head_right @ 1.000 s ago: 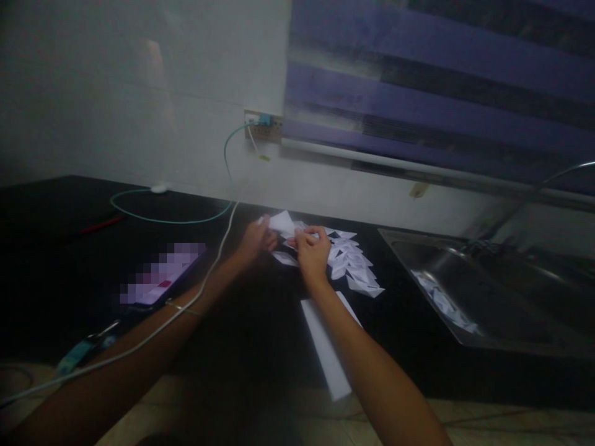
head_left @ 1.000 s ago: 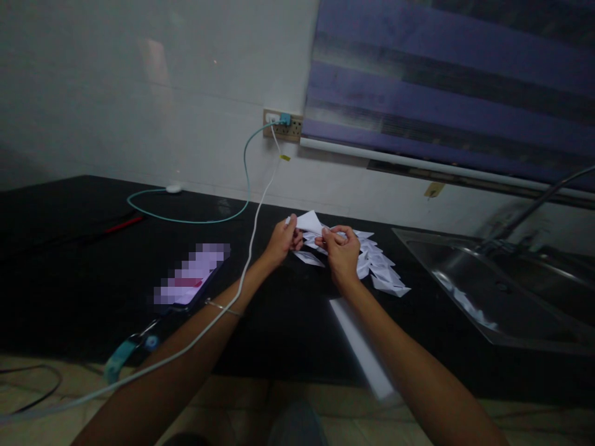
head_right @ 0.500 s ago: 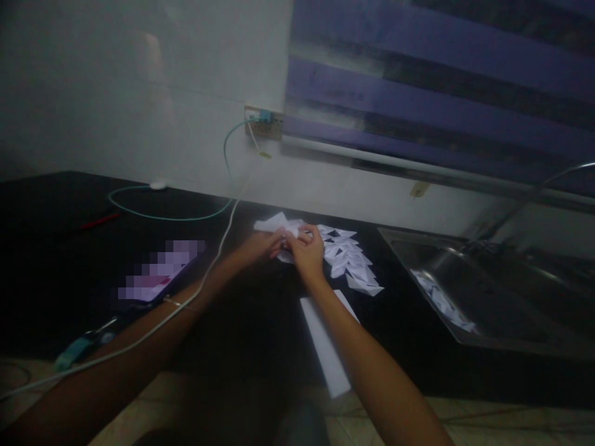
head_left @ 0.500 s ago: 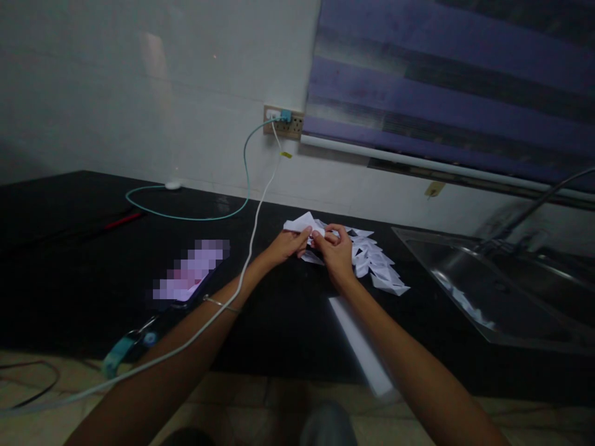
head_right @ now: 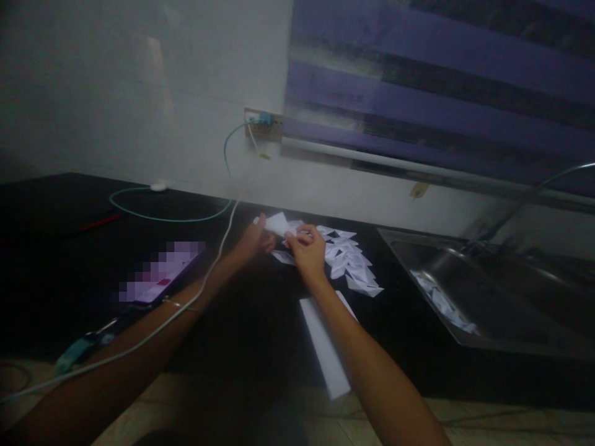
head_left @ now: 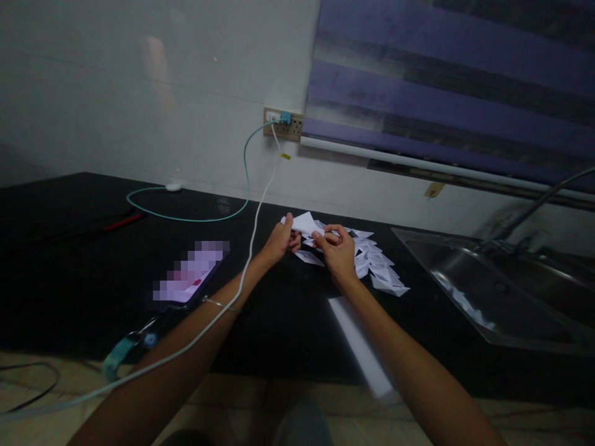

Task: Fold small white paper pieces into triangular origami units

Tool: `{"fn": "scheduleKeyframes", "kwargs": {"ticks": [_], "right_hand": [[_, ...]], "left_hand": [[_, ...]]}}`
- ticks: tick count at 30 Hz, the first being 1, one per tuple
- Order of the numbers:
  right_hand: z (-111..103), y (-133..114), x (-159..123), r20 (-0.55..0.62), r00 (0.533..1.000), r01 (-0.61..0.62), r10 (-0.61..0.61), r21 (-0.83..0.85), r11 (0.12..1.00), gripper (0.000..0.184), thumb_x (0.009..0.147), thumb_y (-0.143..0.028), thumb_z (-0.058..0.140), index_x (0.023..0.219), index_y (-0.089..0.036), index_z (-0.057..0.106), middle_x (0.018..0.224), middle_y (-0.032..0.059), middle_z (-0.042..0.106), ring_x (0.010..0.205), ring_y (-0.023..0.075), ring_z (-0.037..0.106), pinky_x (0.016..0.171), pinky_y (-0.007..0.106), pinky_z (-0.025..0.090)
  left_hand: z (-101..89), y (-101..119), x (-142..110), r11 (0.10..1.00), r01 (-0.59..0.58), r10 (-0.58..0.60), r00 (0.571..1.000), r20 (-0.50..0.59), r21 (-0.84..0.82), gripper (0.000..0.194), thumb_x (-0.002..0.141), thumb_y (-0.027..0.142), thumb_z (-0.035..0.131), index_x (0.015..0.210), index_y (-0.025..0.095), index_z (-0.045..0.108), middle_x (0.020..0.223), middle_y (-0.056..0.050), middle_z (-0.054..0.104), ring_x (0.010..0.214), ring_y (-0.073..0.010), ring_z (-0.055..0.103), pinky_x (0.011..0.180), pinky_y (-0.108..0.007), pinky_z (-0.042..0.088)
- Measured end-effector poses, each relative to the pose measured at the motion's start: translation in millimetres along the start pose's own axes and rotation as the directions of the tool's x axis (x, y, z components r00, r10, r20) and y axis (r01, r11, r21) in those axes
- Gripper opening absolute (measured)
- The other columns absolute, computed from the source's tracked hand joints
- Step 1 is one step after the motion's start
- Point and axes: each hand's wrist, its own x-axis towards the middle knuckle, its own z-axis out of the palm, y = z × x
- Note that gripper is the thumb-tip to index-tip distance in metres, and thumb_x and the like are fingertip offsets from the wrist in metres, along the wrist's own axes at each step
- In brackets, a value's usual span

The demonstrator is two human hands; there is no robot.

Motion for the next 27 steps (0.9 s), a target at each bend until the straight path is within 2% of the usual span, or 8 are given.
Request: {"fn": "scheduleKeyframes", "kwargs": {"ticks": [3, 6, 9, 11, 14, 18, 22, 27], "right_hand": [[-1.3, 0.7, -1.0, -0.051, 0.993, 0.097, -0.103, -0.097, 0.990, 0.029, 0.076, -0.039, 0.076, 0.086, -0.022, 0.055, 0.063, -0.0032, 0.066, 0.061, 0.0169, 0.067, 0.061, 0.029, 0.053], [-3.5, 0.3, -3.7, -0.068, 0.970, 0.209, -0.232, -0.248, 0.946, 0.022, 0.082, -0.039, 0.071, 0.084, -0.022, 0.058, 0.075, 0.0005, 0.067, 0.072, 0.0175, 0.067, 0.066, 0.030, 0.055], [-3.1, -2.9, -9.1, 0.050, 0.955, 0.293, -0.293, -0.322, 0.900, 0.017, 0.085, -0.039, 0.068, 0.086, -0.022, 0.062, 0.086, 0.0028, 0.068, 0.081, 0.0181, 0.067, 0.072, 0.032, 0.058], [-1.2, -5.7, -12.7, 0.154, 0.946, 0.321, -0.287, -0.297, 0.899, 0.016, 0.084, -0.037, 0.070, 0.090, -0.023, 0.064, 0.091, 0.0033, 0.068, 0.085, 0.0182, 0.067, 0.077, 0.033, 0.059], [0.6, -7.7, -13.8, 0.238, 0.951, 0.238, -0.196, -0.161, 0.958, 0.023, 0.084, -0.038, 0.072, 0.100, -0.025, 0.064, 0.103, 0.0045, 0.068, 0.093, 0.0185, 0.068, 0.082, 0.034, 0.060], [-2.4, -5.3, -7.4, 0.304, 0.951, 0.044, -0.055, 0.042, 0.998, 0.025, 0.086, -0.046, 0.068, 0.099, -0.025, 0.063, 0.102, 0.0045, 0.070, 0.085, 0.0168, 0.069, 0.080, 0.037, 0.062], [-5.7, -4.9, -2.8, 0.326, 0.945, -0.036, 0.025, 0.028, 0.999, 0.025, 0.075, -0.040, 0.079, 0.088, -0.022, 0.066, 0.096, 0.0032, 0.072, 0.078, 0.0162, 0.071, 0.082, 0.038, 0.062], [-4.9, -6.1, -2.9, 0.307, 0.948, -0.086, 0.081, 0.001, 0.996, 0.024, 0.071, -0.035, 0.081, 0.085, -0.021, 0.067, 0.084, 0.0019, 0.074, 0.072, 0.0167, 0.072, 0.079, 0.038, 0.062]], "left_hand": [[3.9, -4.8, 1.4, 0.993, 0.093, -0.093, 0.996, 0.011, -0.068, 0.070, 0.086, 0.083, 0.035, 0.055, 0.020, 0.042, 0.038, 0.002, 0.040, 0.031, -0.0075, 0.039, 0.036, -0.021, 0.021], [12.5, -8.3, 0.7, 0.962, 0.142, -0.132, 0.989, 0.060, -0.235, 0.059, 0.083, 0.076, 0.051, 0.066, 0.019, 0.048, 0.044, 0.005, 0.044, 0.031, -0.0061, 0.036, 0.035, -0.019, 0.022], [17.5, -5.7, -2.7, 0.922, 0.065, -0.058, 0.998, 0.030, -0.382, 0.043, 0.082, 0.058, 0.068, 0.074, 0.019, 0.050, 0.049, 0.007, 0.047, 0.034, -0.0043, 0.038, 0.036, -0.016, 0.024], [15.3, -1.5, -4.8, 0.881, 0.036, -0.042, 0.999, -0.003, -0.471, 0.035, 0.081, 0.045, 0.073, 0.076, 0.018, 0.051, 0.053, 0.007, 0.050, 0.039, -0.0042, 0.044, 0.037, -0.014, 0.027], [5.6, 4.3, -5.3, 0.820, 0.122, -0.099, 0.993, 0.072, -0.559, 0.027, 0.082, 0.038, 0.068, 0.078, 0.016, 0.054, 0.057, 0.002, 0.056, 0.043, -0.0064, 0.051, 0.038, -0.015, 0.033], [-5.1, 6.9, -4.6, 0.817, 0.125, -0.125, 0.991, 0.039, -0.563, 0.020, 0.080, 0.031, 0.067, 0.081, 0.014, 0.055, 0.057, 0.000, 0.058, 0.045, -0.0080, 0.054, 0.039, -0.016, 0.037], [-4.8, 8.4, -7.8, 0.867, 0.102, -0.111, 0.994, 0.011, -0.488, 0.020, 0.077, 0.028, 0.068, 0.082, 0.014, 0.055, 0.058, 0.001, 0.059, 0.048, -0.0091, 0.058, 0.043, -0.016, 0.041], [-0.7, 13.2, -13.5, 0.915, 0.102, -0.114, 0.993, -0.008, -0.389, 0.024, 0.074, 0.030, 0.072, 0.084, 0.015, 0.056, 0.059, 0.001, 0.059, 0.048, -0.0101, 0.059, 0.043, -0.017, 0.041]]}}
